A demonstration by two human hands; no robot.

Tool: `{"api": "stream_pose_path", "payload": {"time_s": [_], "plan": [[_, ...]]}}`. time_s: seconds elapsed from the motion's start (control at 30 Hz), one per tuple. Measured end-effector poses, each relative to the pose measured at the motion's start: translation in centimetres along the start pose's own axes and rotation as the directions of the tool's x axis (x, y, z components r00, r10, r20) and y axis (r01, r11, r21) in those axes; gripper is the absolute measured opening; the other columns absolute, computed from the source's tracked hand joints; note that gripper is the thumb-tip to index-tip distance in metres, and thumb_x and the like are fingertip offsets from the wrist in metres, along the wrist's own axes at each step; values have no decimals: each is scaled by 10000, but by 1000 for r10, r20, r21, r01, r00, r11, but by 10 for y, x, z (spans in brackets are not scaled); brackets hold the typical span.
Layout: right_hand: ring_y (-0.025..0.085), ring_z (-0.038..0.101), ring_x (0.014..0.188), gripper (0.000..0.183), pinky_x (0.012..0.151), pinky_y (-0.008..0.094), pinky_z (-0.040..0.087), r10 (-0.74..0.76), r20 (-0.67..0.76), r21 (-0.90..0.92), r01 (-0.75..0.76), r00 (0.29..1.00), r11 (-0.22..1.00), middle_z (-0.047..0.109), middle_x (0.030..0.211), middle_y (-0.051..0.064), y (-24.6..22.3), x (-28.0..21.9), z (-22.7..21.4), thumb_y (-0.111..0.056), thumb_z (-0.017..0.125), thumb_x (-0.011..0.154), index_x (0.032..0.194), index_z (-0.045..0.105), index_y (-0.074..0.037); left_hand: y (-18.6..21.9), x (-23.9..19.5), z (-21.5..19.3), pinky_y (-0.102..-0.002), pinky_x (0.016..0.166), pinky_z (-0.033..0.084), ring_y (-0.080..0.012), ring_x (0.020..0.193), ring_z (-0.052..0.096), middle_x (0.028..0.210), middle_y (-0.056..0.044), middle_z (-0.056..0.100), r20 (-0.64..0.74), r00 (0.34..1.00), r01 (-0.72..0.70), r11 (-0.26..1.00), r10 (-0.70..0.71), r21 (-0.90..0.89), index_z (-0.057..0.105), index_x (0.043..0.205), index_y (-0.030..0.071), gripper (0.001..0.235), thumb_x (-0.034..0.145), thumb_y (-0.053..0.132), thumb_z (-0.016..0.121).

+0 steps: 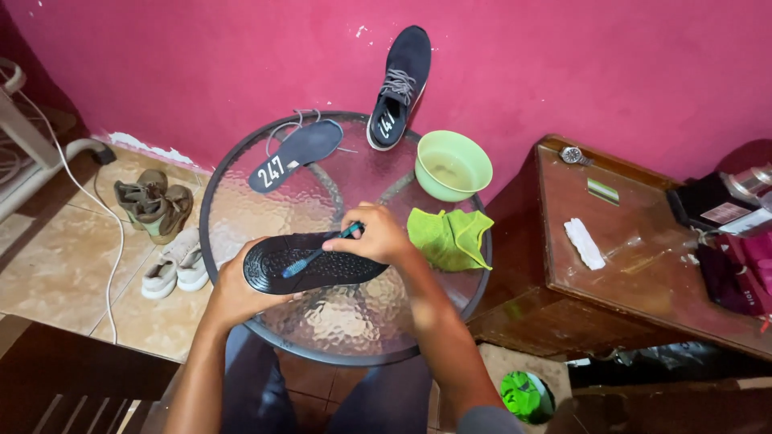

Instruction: The person scrubs the sole of a black shoe using a toothbrush. They hold the shoe over a glass table and repeatedly dip the toothbrush into a bowl of water to clean the textured surface of the sole.

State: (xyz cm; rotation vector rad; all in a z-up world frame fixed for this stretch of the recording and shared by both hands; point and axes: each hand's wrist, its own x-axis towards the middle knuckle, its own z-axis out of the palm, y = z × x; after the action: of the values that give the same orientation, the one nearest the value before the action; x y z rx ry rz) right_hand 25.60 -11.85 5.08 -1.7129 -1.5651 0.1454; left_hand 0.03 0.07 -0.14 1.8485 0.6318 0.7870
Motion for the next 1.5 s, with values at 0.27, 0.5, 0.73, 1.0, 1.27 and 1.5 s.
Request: {"api": "stream_pose_path", "payload": {"time_s": [0.27, 0.5, 0.73, 1.0, 1.27, 1.5], "plan": [[216, 622, 577, 367, 596, 306, 502, 123, -57, -13, -124, 991, 992, 576, 608, 63, 16, 1, -19, -407, 957, 649, 766, 739, -135, -2, 1, -1, -557, 930, 554, -397, 1078, 699, 1092, -167, 765, 10, 1000, -6, 1000, 6, -1, 641, 1306, 135, 1012, 353, 160, 980], [207, 634, 612, 387, 613, 311, 510, 119, -22, 26, -119, 993, 993, 614, 627, 89, 17, -3, -14, -403, 961, 620, 783, 748, -123, -8, 2, 0, -551, 919, 558, -400, 1058, 712, 1076, -171, 773, 1, 1000, 2, 1000, -2, -16, 658, 1295, 125, 1015, 338, 153, 994], [250, 628, 600, 382, 591, 319, 504, -23, -54, -104, 18, 998, 994, 586, 558, 54, 5, 2, -9, -434, 932, 668, 733, 711, -130, -7, 2, 1, -538, 923, 560, -391, 1065, 712, 1074, -164, 775, 5, 1000, 1, 1000, -1, -19, 660, 1298, 139, 1008, 349, 139, 998], [275, 627, 585, 377, 591, 365, 499, 62, -19, -80, -63, 998, 995, 594, 599, 88, 10, -1, -17, -436, 926, 670, 762, 734, -126, -12, 3, 1, -538, 931, 563, -382, 1062, 718, 1082, -161, 776, 7, 1000, -2, 1000, 2, -26, 653, 1301, 133, 1049, 315, 156, 1010], [251, 627, 606, 409, 617, 341, 506, 128, -16, -34, -129, 992, 991, 590, 623, 97, 26, -1, -23, -471, 934, 665, 756, 728, -130, -10, 2, 0, -544, 934, 558, -385, 1066, 713, 1083, -160, 774, 6, 1000, 2, 1000, -2, -14, 653, 1302, 130, 1038, 326, 173, 1005], [234, 601, 612, 410, 642, 309, 505, -76, 112, -48, 82, 991, 995, 577, 580, 43, -4, -3, 2, -501, 904, 702, 739, 698, -148, -11, 2, 1, -550, 926, 558, -385, 1062, 717, 1081, -161, 776, -5, 1000, -14, 1000, 14, 7, 668, 1284, 134, 1030, 315, 169, 1016]]}}
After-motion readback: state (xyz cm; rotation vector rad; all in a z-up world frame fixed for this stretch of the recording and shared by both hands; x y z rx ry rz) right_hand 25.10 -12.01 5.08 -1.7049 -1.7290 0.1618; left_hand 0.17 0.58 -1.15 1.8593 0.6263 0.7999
